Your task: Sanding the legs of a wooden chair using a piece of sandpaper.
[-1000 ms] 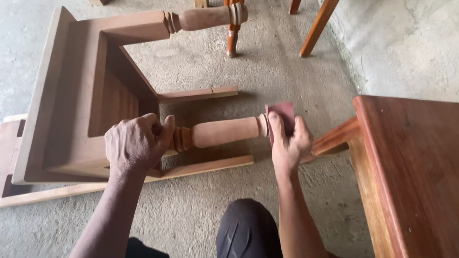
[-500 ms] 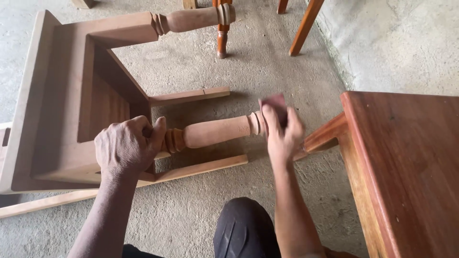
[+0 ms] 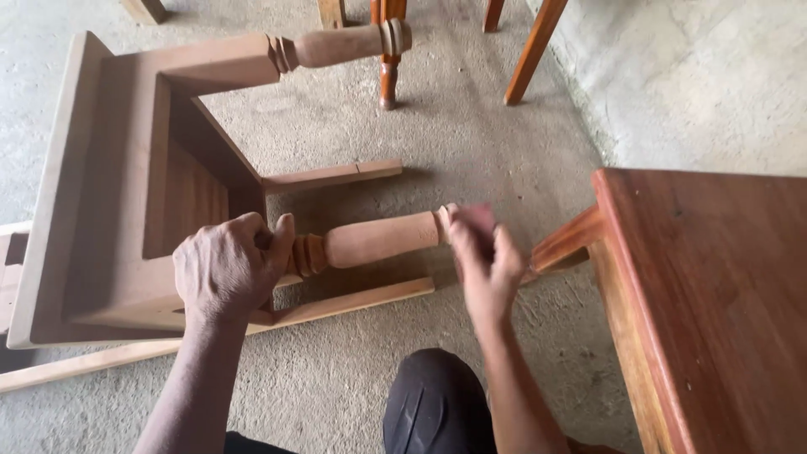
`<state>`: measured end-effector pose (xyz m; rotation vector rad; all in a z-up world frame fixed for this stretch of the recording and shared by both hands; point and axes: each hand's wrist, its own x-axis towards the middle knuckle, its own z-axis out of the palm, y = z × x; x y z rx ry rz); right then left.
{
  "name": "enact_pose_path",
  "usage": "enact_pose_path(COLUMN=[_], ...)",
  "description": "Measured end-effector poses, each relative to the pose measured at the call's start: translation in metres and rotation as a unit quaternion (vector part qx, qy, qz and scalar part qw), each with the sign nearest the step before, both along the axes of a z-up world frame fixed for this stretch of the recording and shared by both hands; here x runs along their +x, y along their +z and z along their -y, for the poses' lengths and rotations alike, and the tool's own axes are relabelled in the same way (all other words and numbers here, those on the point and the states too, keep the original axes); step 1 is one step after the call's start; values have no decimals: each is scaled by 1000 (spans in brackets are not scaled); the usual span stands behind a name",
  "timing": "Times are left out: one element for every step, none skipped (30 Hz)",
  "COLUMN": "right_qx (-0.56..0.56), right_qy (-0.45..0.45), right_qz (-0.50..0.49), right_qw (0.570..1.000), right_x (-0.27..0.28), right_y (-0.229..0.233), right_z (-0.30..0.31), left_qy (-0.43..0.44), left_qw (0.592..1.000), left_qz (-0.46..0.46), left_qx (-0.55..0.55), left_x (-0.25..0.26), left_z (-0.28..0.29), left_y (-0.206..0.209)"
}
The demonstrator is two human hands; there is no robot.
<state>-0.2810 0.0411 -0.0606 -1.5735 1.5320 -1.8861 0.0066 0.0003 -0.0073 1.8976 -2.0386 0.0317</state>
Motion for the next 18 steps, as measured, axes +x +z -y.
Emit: enact_pose_path(right_qx=[-1,-9,-9,0,35,71,71,53,31,27,19,11,22,52,66,62,51,39], right_qy=[3,4,4,6,-33,-72,-73,-74,-79,-83,-100,-117,-117,-133,-149,-150,-158,-164], right_qz=[-2,12,30,30,-7,-44,-45,-54,-63,-66,-105,-144,-146,-185,-226,-229,-211,-193], right_qw=[1000,1000,1000,1000,999,994,994,994,994,994,989,983,982,972,960,960,963,967], right_x=[-2,-4,-4,-5,-8,-12,-10,-8,-7,-6,-5,-4,-3,-1,1,2,1,-1], right_y=[0,-1,-6,-10,-10,-9,-10,-10,-10,1,12,22,24,26,35,25,18,11], right_z=[5,9,7,2,3,4,-3,-9,-11,-5,2,9,8,7,18,10,5,-1], left_qy=[3,6,8,10,11,12,11,7,-1,-5,-5,-6,-8,-9,-9,-9,-8,-7], left_qw=[1000,1000,1000,1000,999,999,999,1000,1000,1000,1000,1000,1000,1000,1000,1000,1000,1000], left_qz=[-2,1,8,9,8,8,6,-1,-9,-12,-6,-1,-2,6,10,6,-1,-8], left_qx=[-1,2,13,22,29,36,35,29,19,15,2,-11,1,11,7,3,6,9], left_x=[-1,-2,-1,0,-1,-2,0,2,3,3,4,4,4,4,5,6,5,3], left_z=[2,4,1,-5,-4,-4,-7,-10,-7,-4,-2,0,-6,-13,-10,-10,-9,-8], left_y=[3,5,4,2,3,5,4,3,2,4,7,8,4,0,2,6,12,18])
